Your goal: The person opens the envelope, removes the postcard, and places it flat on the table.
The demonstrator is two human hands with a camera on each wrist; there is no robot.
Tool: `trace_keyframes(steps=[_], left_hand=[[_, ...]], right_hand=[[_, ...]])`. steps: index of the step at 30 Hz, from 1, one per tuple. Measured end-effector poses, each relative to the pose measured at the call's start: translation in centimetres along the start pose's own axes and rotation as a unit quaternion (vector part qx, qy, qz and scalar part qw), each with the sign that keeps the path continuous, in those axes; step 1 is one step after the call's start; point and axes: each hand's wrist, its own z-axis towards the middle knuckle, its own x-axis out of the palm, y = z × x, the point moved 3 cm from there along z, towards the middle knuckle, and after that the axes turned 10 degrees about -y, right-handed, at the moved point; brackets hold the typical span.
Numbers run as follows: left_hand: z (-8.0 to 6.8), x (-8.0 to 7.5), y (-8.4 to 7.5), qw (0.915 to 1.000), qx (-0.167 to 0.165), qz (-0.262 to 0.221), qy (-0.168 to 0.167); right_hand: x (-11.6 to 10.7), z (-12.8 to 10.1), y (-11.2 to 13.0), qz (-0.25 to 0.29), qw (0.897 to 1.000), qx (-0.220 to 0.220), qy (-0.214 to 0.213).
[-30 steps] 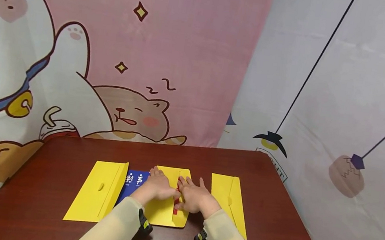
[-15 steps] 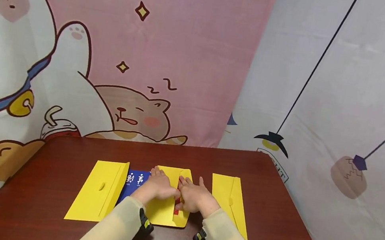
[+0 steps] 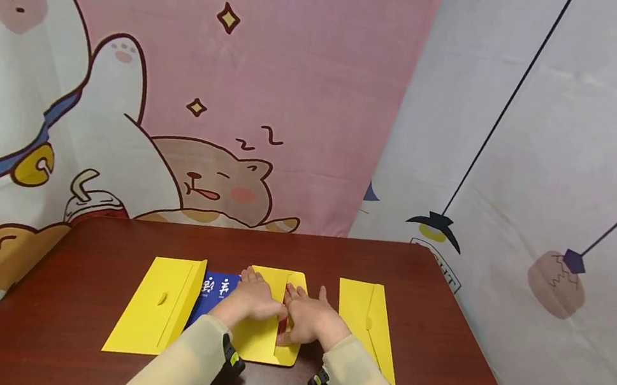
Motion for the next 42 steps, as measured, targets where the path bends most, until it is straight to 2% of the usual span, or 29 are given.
trace_keyframes(steps=[8, 26, 33, 42], left_hand=[[0.0, -0.1, -0.1, 0.9998, -0.004, -0.014, 0.011], [-0.2, -0.2, 0.1, 0.9995, -0.012, -0.026, 0.01], [0.0, -0.1, 0.1, 0.999, -0.016, -0.042, 0.005], [0.0, 0.1, 0.0, 0.9997, -0.012, -0.02, 0.003]], right_hand=[[-0.2, -0.4, -0.2, -0.037, 0.999, 0.019, 0.006], [0.0, -0.9, -1.1, 0.004, 1.0, 0.022, 0.011], [-0.3, -1.1, -1.9, -0.006, 0.999, 0.035, 0.004], [-0.4, -1.5, -2.3, -0.001, 0.999, 0.038, 0.008]])
